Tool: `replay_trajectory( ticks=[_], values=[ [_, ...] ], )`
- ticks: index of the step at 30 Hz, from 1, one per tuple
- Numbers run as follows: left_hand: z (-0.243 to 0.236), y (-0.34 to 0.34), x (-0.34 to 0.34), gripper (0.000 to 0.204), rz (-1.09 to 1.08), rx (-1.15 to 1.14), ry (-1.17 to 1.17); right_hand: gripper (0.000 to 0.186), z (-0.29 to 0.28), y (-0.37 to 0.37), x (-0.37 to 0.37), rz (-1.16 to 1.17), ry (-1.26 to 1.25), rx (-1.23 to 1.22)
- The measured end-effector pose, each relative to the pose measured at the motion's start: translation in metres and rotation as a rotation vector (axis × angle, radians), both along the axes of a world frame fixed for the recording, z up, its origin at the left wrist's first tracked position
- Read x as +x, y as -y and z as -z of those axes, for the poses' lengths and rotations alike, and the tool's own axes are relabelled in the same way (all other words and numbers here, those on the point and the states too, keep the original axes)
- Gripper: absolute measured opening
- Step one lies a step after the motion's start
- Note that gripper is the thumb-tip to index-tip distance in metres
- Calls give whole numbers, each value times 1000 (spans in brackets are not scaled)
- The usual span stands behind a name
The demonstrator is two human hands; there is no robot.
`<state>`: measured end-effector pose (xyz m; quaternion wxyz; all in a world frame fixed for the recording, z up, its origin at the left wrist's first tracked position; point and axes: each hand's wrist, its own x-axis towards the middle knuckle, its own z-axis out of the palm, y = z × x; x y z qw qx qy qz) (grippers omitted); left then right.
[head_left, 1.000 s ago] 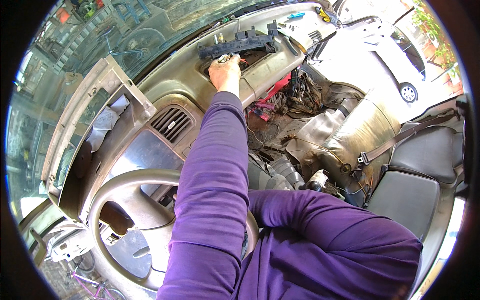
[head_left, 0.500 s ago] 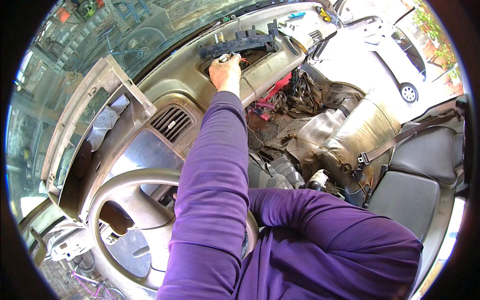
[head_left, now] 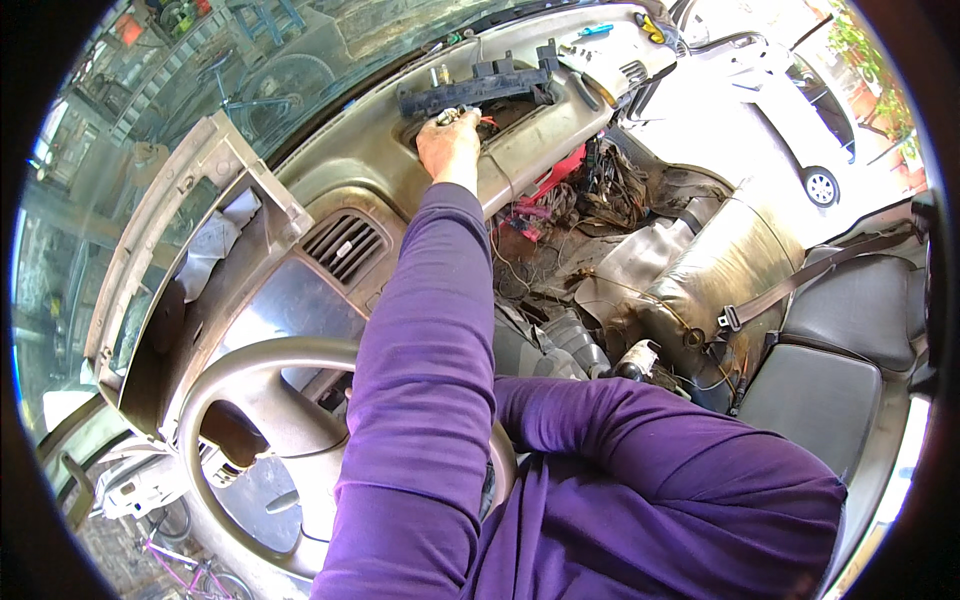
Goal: The person works on the vehicle's dashboard wiring, stripping a black cable and connecting red and black wires to a fuse box area. They manipulate connectors and wires with their hands, then reach toward the ignition area.
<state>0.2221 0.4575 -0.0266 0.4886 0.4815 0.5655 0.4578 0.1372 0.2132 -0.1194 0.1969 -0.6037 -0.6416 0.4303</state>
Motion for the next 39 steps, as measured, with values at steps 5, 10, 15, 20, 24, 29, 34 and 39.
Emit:
replay_trajectory(
  ticks=[5, 10, 15, 20, 24, 29, 34, 39],
  values=[
    [12, -15, -2, 43, -22, 11, -38, 31, -3, -4, -3, -25, 6, 11],
    [16, -11, 2, 44, -19, -3, -63, 31, 1, -2, 0, -27, 14, -1],
    [8, -7, 1, 43, -6, 2, -14, 32, 0, -2, 0, -31, 21, -2],
    [11, -13, 2, 42, -9, 12, -34, 33, 2, -4, 0, -35, 31, -4],
    [2, -2, 1, 44, -7, 6, -24, 33, 0, -3, 0, -48, 42, -5],
    [3, -5, 4, 44, -9, -11, -62, 34, -8, -1, 3, -86, 70, 0],
    [17, -11, 10, 44, 16, -6, -35, 35, -96, 13, 21, -342, 291, 42],
    [1, -6, -11, 45, -24, -27, -19, 27, -131, -9, 120, -586, -50, -281]
  ],
)
